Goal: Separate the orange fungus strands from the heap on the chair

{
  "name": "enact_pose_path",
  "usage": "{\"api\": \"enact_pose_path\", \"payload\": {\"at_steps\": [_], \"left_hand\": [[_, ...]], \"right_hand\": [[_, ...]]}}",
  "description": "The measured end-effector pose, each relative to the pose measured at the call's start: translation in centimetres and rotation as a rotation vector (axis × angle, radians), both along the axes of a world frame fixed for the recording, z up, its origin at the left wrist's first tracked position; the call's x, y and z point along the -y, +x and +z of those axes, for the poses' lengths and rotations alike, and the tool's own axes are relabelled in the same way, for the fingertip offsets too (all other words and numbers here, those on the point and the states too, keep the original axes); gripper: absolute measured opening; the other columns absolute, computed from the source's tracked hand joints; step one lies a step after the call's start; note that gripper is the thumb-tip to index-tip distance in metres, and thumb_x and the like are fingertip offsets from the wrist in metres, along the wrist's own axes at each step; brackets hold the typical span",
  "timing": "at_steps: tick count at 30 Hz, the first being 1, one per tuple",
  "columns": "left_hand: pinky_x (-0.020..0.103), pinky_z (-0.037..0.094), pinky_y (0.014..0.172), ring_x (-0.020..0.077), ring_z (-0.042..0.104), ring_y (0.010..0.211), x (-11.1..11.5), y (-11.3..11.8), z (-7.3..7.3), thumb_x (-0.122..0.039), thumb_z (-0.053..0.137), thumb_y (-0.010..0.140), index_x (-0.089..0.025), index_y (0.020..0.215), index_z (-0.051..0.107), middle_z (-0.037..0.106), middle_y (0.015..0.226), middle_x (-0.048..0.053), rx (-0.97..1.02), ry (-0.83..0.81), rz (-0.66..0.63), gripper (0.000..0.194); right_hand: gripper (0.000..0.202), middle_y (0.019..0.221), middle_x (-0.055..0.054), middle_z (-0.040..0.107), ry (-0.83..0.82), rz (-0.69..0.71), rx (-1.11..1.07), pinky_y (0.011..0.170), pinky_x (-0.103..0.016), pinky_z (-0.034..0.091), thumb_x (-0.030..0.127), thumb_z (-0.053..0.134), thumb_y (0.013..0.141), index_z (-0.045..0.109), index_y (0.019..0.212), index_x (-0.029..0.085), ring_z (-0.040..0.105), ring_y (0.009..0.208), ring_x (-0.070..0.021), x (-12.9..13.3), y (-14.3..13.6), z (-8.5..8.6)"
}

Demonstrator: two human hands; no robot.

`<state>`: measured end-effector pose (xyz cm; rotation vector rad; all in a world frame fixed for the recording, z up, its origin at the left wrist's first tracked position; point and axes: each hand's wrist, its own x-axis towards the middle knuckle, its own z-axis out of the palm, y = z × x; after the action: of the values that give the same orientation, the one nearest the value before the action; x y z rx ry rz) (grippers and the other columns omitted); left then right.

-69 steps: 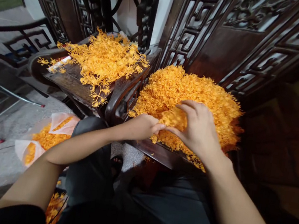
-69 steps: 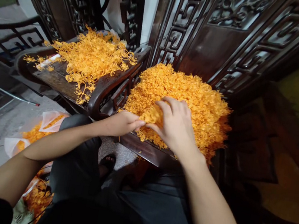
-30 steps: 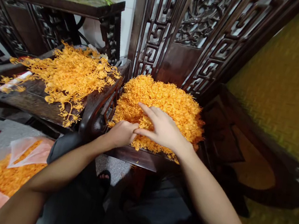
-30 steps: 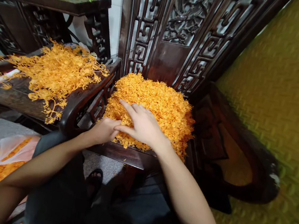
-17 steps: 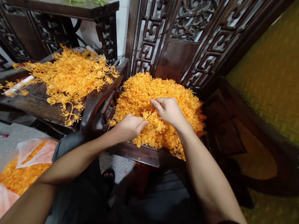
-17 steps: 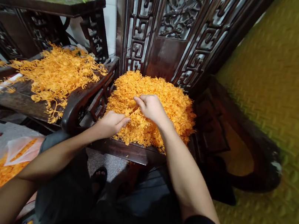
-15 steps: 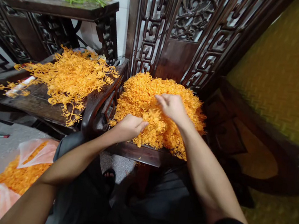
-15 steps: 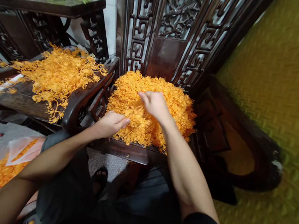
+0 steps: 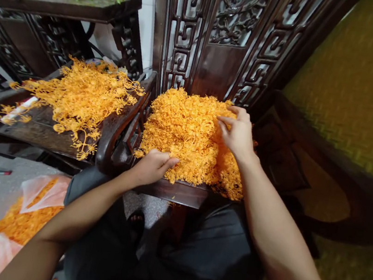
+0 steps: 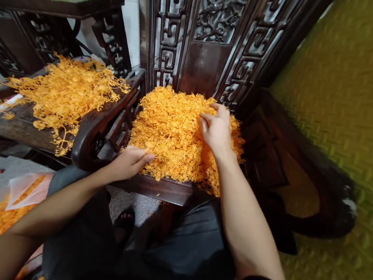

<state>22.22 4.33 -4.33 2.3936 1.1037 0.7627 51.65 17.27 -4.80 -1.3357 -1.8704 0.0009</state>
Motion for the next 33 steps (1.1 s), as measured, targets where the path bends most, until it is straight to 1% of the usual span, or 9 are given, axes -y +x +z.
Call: {"api": "enact_pose_path", "payload": {"at_steps": [3,5,9,13,18,21,25,30,33], "left_hand": [[0.029,0.035,0.061,0.0122,0.055,0.056,-0.1,-0.2,-0.4,-0.048,0.031,0.108,-0.018,0.065,0.057,0.054,0.057,0.000,-0.082,0.037,0.021,0.059],[0.030,0.035,0.060,0.0138,0.055,0.056,-0.3,-0.3,-0.4,-0.047,0.032,0.108,-0.018,0.067,0.058,0.056,0.059,0.001,-0.185,0.092,0.046,0.057],[0.031,0.036,0.058,0.0174,0.057,0.058,-0.3,-0.5,0.2,-0.042,0.037,0.106,-0.017,0.080,0.066,0.063,0.065,0.006,-0.361,0.118,0.055,0.046],[0.030,0.035,0.058,0.0164,0.054,0.055,0.3,-0.5,1.0,-0.038,0.039,0.105,-0.017,0.078,0.067,0.062,0.065,0.006,-0.420,0.091,0.006,0.044],[0.029,0.032,0.058,0.0134,0.045,0.053,0.4,-0.6,2.1,-0.042,0.036,0.106,-0.019,0.073,0.059,0.052,0.060,0.000,-0.239,-0.018,-0.052,0.047],[0.029,0.032,0.060,0.0121,0.042,0.054,-0.1,-1.7,2.3,-0.041,0.038,0.105,-0.020,0.064,0.050,0.046,0.057,-0.002,-0.148,-0.118,-0.100,0.048],[0.029,0.032,0.062,0.0112,0.040,0.053,-0.6,-3.0,2.0,-0.040,0.041,0.103,-0.020,0.060,0.046,0.042,0.054,-0.004,-0.104,-0.177,-0.012,0.048],[0.028,0.037,0.067,0.0118,0.050,0.059,-0.4,-1.0,1.9,-0.038,0.041,0.102,-0.018,0.072,0.059,0.052,0.060,-0.002,0.117,-0.153,0.161,0.040],[0.027,0.037,0.062,0.0115,0.046,0.056,-0.1,-0.1,1.1,-0.046,0.042,0.101,-0.018,0.073,0.059,0.049,0.058,-0.003,0.318,-0.309,0.223,0.043]], "right_hand": [[0.018,0.095,-0.010,0.065,0.100,-0.007,-0.115,0.088,-0.045,0.053,0.033,0.061,0.091,0.074,0.090,0.020,0.063,0.091,-0.0251,1.3,-1.0,1.6],[0.018,0.096,-0.008,0.066,0.153,0.090,-0.150,0.088,-0.044,0.053,0.036,0.063,0.093,0.073,0.095,0.021,0.063,0.092,-0.0239,3.4,-2.4,3.2],[0.037,0.116,-0.008,0.070,-0.011,0.653,0.138,0.095,-0.043,0.050,0.047,0.066,0.094,0.069,0.126,0.027,0.061,0.107,-0.0245,8.4,-6.3,5.9],[0.027,0.098,-0.005,0.075,-0.125,0.787,0.392,0.088,-0.042,0.046,0.040,0.062,0.099,0.075,0.120,0.029,0.062,0.095,-0.0232,10.4,-8.3,5.8],[0.021,0.093,-0.002,0.078,-0.293,0.939,0.061,0.083,-0.036,0.052,0.035,0.062,0.099,0.081,0.095,0.027,0.070,0.084,-0.0174,9.0,-7.5,5.4],[0.019,0.089,-0.004,0.078,-0.344,0.730,-0.123,0.079,-0.037,0.055,0.040,0.070,0.092,0.081,0.087,0.026,0.071,0.082,-0.0201,7.6,-4.7,5.8],[0.021,0.092,-0.013,0.076,0.031,0.030,-0.528,0.074,-0.042,0.053,0.039,0.075,0.085,0.080,0.094,0.021,0.069,0.079,-0.0252,4.4,0.5,4.3],[0.018,0.111,-0.013,0.072,-0.040,0.061,-0.175,0.096,-0.051,0.052,0.032,0.070,0.084,0.078,0.093,0.020,0.067,0.107,-0.0310,1.0,1.2,0.5],[0.023,0.125,-0.015,0.069,-0.101,0.072,0.124,0.111,-0.061,0.039,0.028,0.062,0.089,0.077,0.105,0.019,0.057,0.126,-0.0360,1.0,-0.3,0.3]]}}
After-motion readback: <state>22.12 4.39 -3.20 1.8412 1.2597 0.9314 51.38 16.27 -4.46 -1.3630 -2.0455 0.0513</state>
